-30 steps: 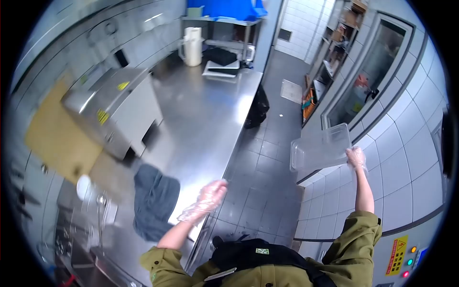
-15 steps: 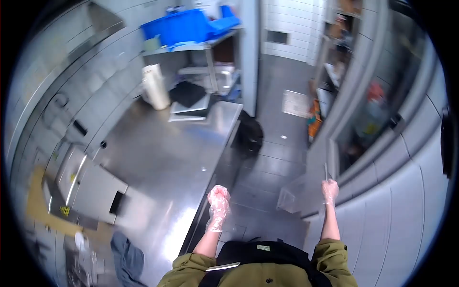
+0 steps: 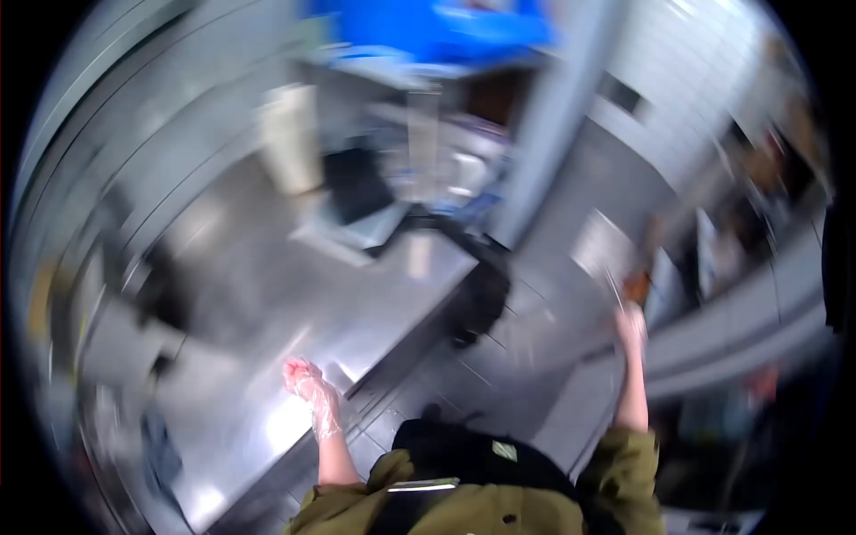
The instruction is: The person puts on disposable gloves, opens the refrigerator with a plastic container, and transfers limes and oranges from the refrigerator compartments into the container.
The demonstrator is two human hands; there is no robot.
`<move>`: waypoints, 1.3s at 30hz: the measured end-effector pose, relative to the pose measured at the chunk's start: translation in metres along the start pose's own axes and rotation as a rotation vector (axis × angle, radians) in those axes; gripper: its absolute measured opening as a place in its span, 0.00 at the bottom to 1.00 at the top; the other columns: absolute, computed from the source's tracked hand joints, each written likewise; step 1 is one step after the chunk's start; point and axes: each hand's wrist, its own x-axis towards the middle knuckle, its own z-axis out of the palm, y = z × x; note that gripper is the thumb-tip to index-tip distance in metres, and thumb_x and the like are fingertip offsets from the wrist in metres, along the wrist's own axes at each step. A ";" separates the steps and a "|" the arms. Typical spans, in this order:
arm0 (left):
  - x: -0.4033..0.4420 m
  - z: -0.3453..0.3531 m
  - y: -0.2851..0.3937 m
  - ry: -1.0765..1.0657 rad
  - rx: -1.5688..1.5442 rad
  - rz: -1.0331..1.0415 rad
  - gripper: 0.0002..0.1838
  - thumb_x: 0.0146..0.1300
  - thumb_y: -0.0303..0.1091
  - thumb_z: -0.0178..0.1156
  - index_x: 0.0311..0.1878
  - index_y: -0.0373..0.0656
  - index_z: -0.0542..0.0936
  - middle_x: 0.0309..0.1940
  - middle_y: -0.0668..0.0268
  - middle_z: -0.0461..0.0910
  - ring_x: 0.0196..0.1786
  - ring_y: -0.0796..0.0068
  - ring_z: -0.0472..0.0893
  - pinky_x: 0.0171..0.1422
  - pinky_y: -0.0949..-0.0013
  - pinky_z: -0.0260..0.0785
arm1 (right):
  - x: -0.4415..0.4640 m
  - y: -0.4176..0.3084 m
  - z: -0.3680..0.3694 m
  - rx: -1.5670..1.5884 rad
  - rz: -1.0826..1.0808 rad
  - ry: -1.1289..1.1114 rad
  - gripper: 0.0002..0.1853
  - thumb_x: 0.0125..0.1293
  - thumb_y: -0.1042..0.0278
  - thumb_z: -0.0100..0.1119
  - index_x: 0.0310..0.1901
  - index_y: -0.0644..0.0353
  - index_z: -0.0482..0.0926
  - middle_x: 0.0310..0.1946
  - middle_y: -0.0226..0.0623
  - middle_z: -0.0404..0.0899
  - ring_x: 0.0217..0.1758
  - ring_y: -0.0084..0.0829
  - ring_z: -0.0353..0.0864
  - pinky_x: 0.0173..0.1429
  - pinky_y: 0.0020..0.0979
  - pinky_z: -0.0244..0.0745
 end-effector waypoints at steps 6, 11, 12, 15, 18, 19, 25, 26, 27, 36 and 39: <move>-0.076 0.320 -0.207 -1.314 0.802 -0.073 0.11 0.55 0.21 0.43 0.37 0.41 0.75 0.22 0.72 0.69 0.28 0.85 0.68 0.34 0.80 0.62 | 0.108 0.062 -0.074 0.483 0.386 0.263 0.11 0.47 0.63 0.53 0.21 0.63 0.71 0.16 0.46 0.70 0.21 0.37 0.72 0.31 0.37 0.68; -0.128 0.429 -0.396 -2.064 1.197 0.365 0.16 0.60 0.40 0.53 0.47 0.42 0.73 0.40 0.54 0.77 0.44 0.52 0.76 0.47 0.58 0.69 | 0.209 0.128 -0.057 0.482 0.412 0.421 0.09 0.48 0.65 0.53 0.21 0.62 0.69 0.14 0.39 0.65 0.19 0.24 0.66 0.26 0.29 0.63; -0.124 0.429 -0.435 -2.043 1.126 0.405 0.19 0.60 0.43 0.51 0.49 0.41 0.73 0.42 0.55 0.77 0.47 0.53 0.76 0.50 0.60 0.68 | 0.227 0.140 -0.062 0.411 0.450 0.433 0.10 0.48 0.63 0.53 0.22 0.62 0.70 0.15 0.41 0.66 0.19 0.28 0.67 0.27 0.31 0.65; -0.134 0.500 -0.472 -1.922 1.279 0.182 0.19 0.60 0.43 0.52 0.49 0.40 0.73 0.44 0.54 0.77 0.48 0.52 0.75 0.53 0.60 0.67 | 0.312 0.181 -0.057 0.454 0.606 0.351 0.11 0.46 0.61 0.53 0.22 0.61 0.70 0.15 0.42 0.69 0.20 0.33 0.69 0.29 0.33 0.67; -0.119 0.560 -0.497 -1.759 1.350 0.123 0.18 0.59 0.38 0.51 0.50 0.40 0.71 0.42 0.51 0.77 0.46 0.50 0.75 0.49 0.59 0.68 | 0.418 0.222 0.002 0.343 0.523 0.325 0.10 0.43 0.61 0.52 0.23 0.59 0.73 0.19 0.46 0.73 0.23 0.41 0.75 0.32 0.36 0.69; -0.112 0.577 -0.507 -1.691 1.459 0.063 0.17 0.59 0.37 0.51 0.50 0.42 0.70 0.38 0.51 0.77 0.43 0.49 0.76 0.44 0.56 0.68 | 0.452 0.219 0.014 0.336 0.518 0.295 0.10 0.42 0.62 0.52 0.22 0.59 0.73 0.19 0.47 0.74 0.24 0.42 0.75 0.32 0.36 0.69; -0.044 0.684 -0.629 -1.631 1.653 -0.264 0.22 0.58 0.43 0.53 0.54 0.44 0.68 0.37 0.51 0.78 0.43 0.48 0.76 0.45 0.56 0.68 | 0.640 0.264 0.052 0.497 0.450 0.142 0.08 0.42 0.63 0.50 0.19 0.60 0.72 0.16 0.44 0.72 0.21 0.38 0.72 0.30 0.36 0.67; -0.035 0.701 -0.660 -1.674 1.658 -0.159 0.23 0.59 0.44 0.52 0.55 0.44 0.67 0.39 0.51 0.78 0.45 0.50 0.76 0.47 0.56 0.68 | 0.669 0.276 0.056 0.513 0.507 0.126 0.10 0.42 0.62 0.51 0.20 0.61 0.72 0.15 0.41 0.71 0.21 0.34 0.71 0.29 0.34 0.67; -0.034 0.735 -0.682 -1.701 1.739 -0.060 0.23 0.60 0.45 0.51 0.56 0.44 0.67 0.41 0.51 0.78 0.46 0.51 0.76 0.47 0.57 0.68 | 0.698 0.287 0.062 0.530 0.565 0.105 0.12 0.42 0.60 0.52 0.21 0.61 0.73 0.15 0.37 0.70 0.21 0.29 0.70 0.28 0.32 0.67; -0.091 1.019 -0.900 -2.097 1.293 -0.280 0.25 0.60 0.45 0.50 0.57 0.41 0.64 0.32 0.55 0.76 0.37 0.57 0.75 0.45 0.62 0.67 | 0.893 0.396 0.072 0.319 0.708 0.279 0.11 0.43 0.61 0.51 0.20 0.62 0.71 0.16 0.47 0.70 0.20 0.42 0.71 0.30 0.37 0.68; -0.101 1.067 -0.976 -1.942 1.161 -0.461 0.27 0.60 0.44 0.53 0.58 0.38 0.64 0.34 0.59 0.77 0.38 0.65 0.76 0.46 0.65 0.67 | 0.964 0.444 0.090 0.266 0.701 0.276 0.11 0.42 0.61 0.50 0.21 0.61 0.72 0.18 0.50 0.73 0.23 0.47 0.74 0.32 0.39 0.70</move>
